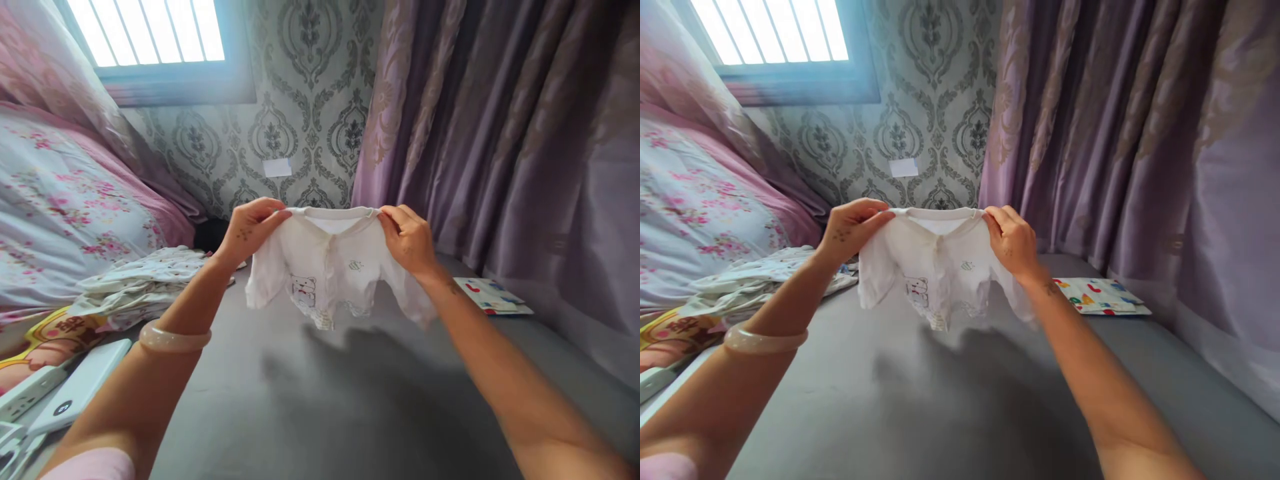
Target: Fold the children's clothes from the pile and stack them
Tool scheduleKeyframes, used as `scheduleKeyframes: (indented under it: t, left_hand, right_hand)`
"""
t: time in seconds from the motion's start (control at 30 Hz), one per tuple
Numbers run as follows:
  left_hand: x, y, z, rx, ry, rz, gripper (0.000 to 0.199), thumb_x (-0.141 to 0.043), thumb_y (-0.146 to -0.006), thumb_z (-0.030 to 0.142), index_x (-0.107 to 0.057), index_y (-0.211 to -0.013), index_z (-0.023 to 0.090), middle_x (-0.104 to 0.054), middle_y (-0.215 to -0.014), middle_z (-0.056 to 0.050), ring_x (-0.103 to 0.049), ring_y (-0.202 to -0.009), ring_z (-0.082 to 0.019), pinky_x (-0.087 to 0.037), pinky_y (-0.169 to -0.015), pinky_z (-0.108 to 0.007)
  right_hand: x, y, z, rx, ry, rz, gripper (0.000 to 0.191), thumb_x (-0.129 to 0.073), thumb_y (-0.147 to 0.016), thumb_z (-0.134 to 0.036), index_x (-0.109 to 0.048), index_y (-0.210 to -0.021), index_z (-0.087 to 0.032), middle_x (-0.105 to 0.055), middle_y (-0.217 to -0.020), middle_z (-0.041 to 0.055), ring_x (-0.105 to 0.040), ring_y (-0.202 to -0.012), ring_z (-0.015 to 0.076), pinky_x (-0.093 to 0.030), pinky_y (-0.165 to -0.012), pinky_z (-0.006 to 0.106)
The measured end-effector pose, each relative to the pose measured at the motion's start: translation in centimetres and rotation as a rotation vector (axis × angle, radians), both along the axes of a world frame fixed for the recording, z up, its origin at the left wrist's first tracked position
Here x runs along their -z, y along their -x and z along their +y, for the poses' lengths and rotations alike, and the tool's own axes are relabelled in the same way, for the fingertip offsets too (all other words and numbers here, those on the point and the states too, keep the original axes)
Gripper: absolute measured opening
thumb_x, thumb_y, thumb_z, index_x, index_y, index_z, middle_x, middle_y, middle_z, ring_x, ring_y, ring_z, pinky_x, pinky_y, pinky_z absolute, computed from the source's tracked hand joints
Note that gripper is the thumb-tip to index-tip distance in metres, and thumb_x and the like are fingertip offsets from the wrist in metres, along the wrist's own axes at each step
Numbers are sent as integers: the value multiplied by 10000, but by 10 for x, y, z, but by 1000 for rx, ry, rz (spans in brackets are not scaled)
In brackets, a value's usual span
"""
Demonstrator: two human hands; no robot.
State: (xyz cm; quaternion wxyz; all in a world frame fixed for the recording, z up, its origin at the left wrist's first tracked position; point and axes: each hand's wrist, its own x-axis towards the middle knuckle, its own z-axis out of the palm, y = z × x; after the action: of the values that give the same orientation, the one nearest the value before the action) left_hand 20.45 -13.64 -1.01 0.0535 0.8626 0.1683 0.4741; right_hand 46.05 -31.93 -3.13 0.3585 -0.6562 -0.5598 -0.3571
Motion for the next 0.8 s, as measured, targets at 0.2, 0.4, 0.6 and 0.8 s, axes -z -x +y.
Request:
scheduleKeyframes:
  t: [0.2,0.4,0.6,0.8]
  left_hand:
    - [3,7,0,-35,-26,325,311,-496,-889,466,-668,-968,220,-634,-725,7,-548,-636,-120,-363,-592,-207]
    - [19,-3,-9,-58,24,-33,251,-428,-928,404,-567,-966,198,-591,-852,-17,-538,-714,-121,-394,-623,-208]
    - [36,-19,-16,-15,220,-257,147,-422,-945,352,-456,-929,210,-383,-559,87,-332,-473,-79,-279,-487,-184]
    - [11,22,-57,-60,-107,-95,131,-465,-928,314,-511,-971,199,-533,-686,37,-457,-559,-86,-364,-545,-197]
  right_hand:
    - [5,11,0,107,271,-123,410,-279,-1018,-433,-636,-1105,-252,-657,-940,40,-622,-780,182,-339,-566,263]
    - [3,16,1,161,114,-71,458,-238,-1022,-459,-591,-1211,-237,-655,-1028,58,-626,-845,192,-366,-597,264]
    - [2,21,-3,108,60,-82,455,-247,-1022,-456,-586,-1235,-239,-657,-1047,50,-635,-883,189,-423,-638,261]
    - [-16,30,-52,-128,178,9,408,-357,-985,-492,-637,-1181,-270,-687,-1044,28,-648,-925,210,-494,-716,300]
